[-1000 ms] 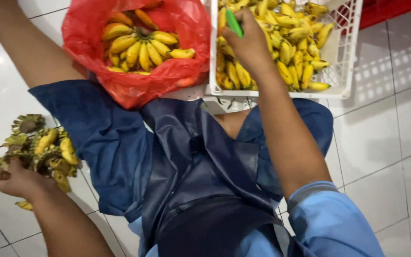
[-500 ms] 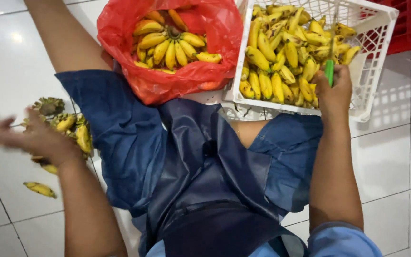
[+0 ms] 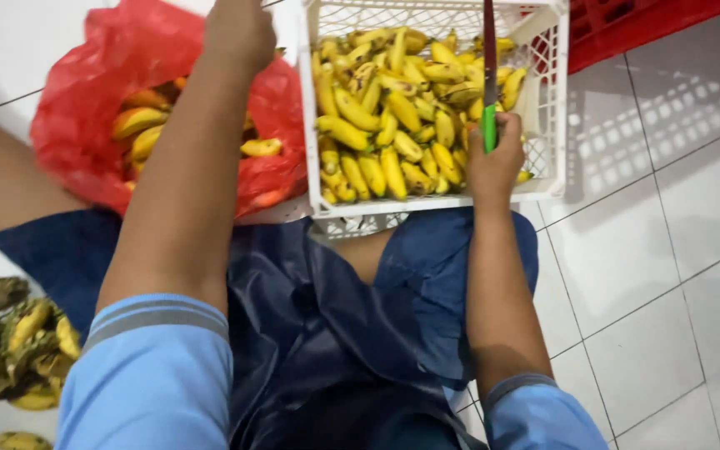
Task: Sorting and cutting bananas from bunches into a plastic crate and a bag
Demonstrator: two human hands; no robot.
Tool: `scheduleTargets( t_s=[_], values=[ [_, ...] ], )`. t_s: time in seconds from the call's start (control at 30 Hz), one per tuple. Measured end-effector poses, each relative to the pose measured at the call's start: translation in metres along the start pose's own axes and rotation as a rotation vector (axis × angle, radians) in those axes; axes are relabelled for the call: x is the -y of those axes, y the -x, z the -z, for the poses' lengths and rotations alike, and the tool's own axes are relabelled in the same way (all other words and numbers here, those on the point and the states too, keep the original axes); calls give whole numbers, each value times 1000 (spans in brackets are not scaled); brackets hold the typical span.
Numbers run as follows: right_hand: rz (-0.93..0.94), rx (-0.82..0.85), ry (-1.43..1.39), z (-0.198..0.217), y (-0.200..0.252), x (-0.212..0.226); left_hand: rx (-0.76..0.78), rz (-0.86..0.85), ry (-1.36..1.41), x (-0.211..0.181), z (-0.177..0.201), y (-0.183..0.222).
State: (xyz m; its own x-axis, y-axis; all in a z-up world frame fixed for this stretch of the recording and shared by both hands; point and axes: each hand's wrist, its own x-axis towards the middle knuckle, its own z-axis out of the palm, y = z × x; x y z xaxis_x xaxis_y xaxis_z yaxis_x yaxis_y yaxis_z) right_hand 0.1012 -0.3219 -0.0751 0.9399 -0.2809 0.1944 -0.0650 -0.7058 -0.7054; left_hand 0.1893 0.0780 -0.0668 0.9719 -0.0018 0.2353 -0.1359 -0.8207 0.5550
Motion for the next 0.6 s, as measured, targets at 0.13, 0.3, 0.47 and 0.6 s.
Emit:
scheduleTargets(
  t_s=[0.13,0.3,0.47,0.6],
  values=[
    [89,90,-85,11,-2,30,510,226,-542,47,-37,1],
    [43,67,-166,4,-9,24,291,270,-340,50,-43,27],
    [-51,54,-290,12,-8,34,-259,320,146,12,-19,32],
    [-90,11,-299,18,-9,45,-244,12,564,-76,11,32]
  ],
)
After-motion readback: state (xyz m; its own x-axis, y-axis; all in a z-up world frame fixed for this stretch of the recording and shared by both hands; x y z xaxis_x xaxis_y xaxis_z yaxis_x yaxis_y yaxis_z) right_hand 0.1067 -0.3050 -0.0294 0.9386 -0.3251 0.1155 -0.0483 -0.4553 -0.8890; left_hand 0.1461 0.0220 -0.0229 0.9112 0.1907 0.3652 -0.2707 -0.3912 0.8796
